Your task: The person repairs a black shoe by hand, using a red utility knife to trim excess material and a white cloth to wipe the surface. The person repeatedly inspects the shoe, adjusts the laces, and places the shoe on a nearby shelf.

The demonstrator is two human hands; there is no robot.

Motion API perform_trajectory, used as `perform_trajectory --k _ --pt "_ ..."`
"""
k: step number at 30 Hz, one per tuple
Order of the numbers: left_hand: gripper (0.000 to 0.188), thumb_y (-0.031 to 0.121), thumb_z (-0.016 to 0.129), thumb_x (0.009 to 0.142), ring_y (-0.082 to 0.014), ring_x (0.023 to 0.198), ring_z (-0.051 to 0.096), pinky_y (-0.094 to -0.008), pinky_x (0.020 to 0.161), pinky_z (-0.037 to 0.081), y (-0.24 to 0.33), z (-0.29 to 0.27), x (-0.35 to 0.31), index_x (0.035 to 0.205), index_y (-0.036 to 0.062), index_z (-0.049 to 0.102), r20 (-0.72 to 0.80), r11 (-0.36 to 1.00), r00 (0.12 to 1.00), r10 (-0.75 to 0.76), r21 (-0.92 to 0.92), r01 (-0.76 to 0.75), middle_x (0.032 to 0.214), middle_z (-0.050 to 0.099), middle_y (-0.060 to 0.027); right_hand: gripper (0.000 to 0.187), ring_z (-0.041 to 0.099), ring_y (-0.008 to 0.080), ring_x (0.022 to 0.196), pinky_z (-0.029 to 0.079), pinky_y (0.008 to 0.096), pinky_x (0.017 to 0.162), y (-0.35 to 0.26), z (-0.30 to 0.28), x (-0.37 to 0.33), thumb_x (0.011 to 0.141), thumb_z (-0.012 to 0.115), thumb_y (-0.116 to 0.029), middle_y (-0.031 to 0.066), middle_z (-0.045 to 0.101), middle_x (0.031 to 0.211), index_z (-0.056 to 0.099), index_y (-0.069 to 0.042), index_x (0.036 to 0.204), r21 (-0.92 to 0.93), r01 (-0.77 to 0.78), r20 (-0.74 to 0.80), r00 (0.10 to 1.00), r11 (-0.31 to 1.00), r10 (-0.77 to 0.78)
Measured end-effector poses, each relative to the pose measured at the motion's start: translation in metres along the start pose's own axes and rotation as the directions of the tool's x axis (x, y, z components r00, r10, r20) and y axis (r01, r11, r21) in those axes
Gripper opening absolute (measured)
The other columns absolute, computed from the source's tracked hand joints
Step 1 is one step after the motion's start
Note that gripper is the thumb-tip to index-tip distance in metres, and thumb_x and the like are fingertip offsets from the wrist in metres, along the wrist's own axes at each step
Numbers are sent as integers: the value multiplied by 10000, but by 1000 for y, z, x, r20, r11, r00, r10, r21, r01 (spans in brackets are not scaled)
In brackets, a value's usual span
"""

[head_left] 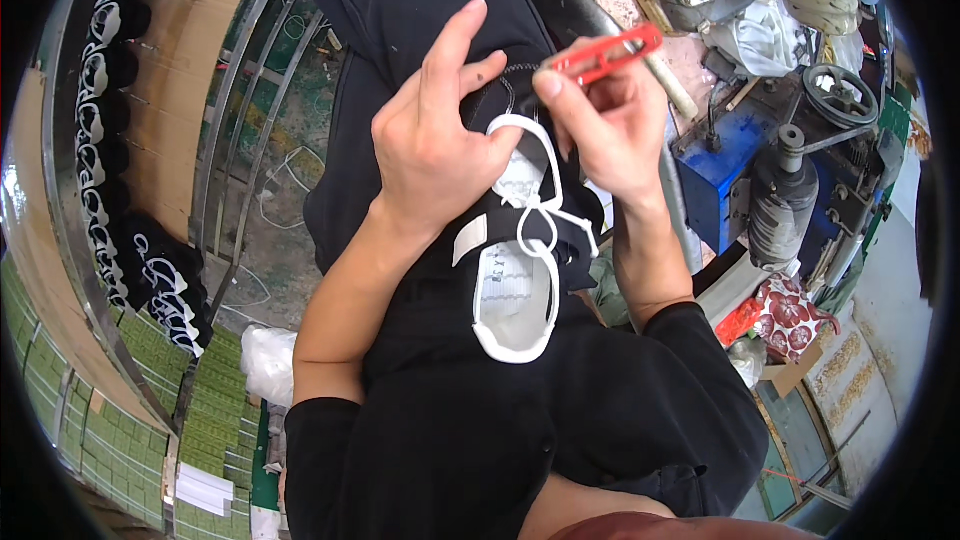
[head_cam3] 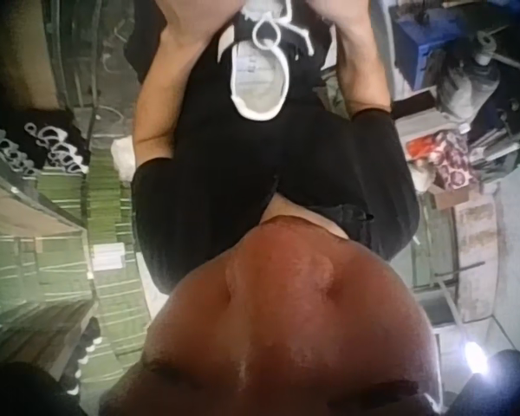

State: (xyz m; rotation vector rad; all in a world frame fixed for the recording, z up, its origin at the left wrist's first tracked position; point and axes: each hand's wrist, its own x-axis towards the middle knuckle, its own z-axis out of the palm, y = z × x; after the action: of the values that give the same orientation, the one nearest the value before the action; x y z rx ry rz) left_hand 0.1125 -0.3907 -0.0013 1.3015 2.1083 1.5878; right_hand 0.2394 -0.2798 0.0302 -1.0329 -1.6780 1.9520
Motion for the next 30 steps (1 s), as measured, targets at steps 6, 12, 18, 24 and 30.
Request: perform_trajectory --k 6,12,18,24,30 --pt "768 -76 726 564 -218 920 759 -302 748 607 -1 0 -1 1312 -41 554 4 1000 1000 -9 11 9 1253 681 -135 151 599 39 744 478 200 645 1 -1 0 920 729 -37 19 671 871 625 8 1021 38 -20 10 1000 999 20" --pt "757 -69 726 568 -215 918 760 -301 738 606 -3 2 -1 1306 -39 557 -2 1000 1000 16 17 -16 1250 684 -133 143 557 26 645 430 195 561 4 -4 4 923 728 -42 -3 645 788 623 5 1009 10 46 39 998 999 -46" --pt "772 -66 734 561 -212 922 759 -297 734 605 -2 3 -1 1311 -24 557 2 1000 1000 -13 6 13 1253 687 -114 148 545 24 588 413 196 516 3 -4 3 925 725 -53 -9 642 754 625 8 1016 22 -33 -3 999 999 33" --pt "772 -60 741 572 -210 925 759 -301 744 604 -4 3 -1 1320 -17 552 -4 1000 1000 -20 -7 20 1232 693 -114 131 611 45 719 482 195 622 2 7 -5 916 714 -4 30 665 858 625 10 1012 59 -4 -34 999 998 6" --pt "630 -61 745 592 -231 913 756 -308 758 602 -1 3 -4 1204 -15 600 -26 998 999 -34 -44 33 1135 720 -123 142 562 101 517 461 235 456 3 3 -1 956 695 -85 61 631 717 629 27 1015 261 83 -193 981 962 -32"
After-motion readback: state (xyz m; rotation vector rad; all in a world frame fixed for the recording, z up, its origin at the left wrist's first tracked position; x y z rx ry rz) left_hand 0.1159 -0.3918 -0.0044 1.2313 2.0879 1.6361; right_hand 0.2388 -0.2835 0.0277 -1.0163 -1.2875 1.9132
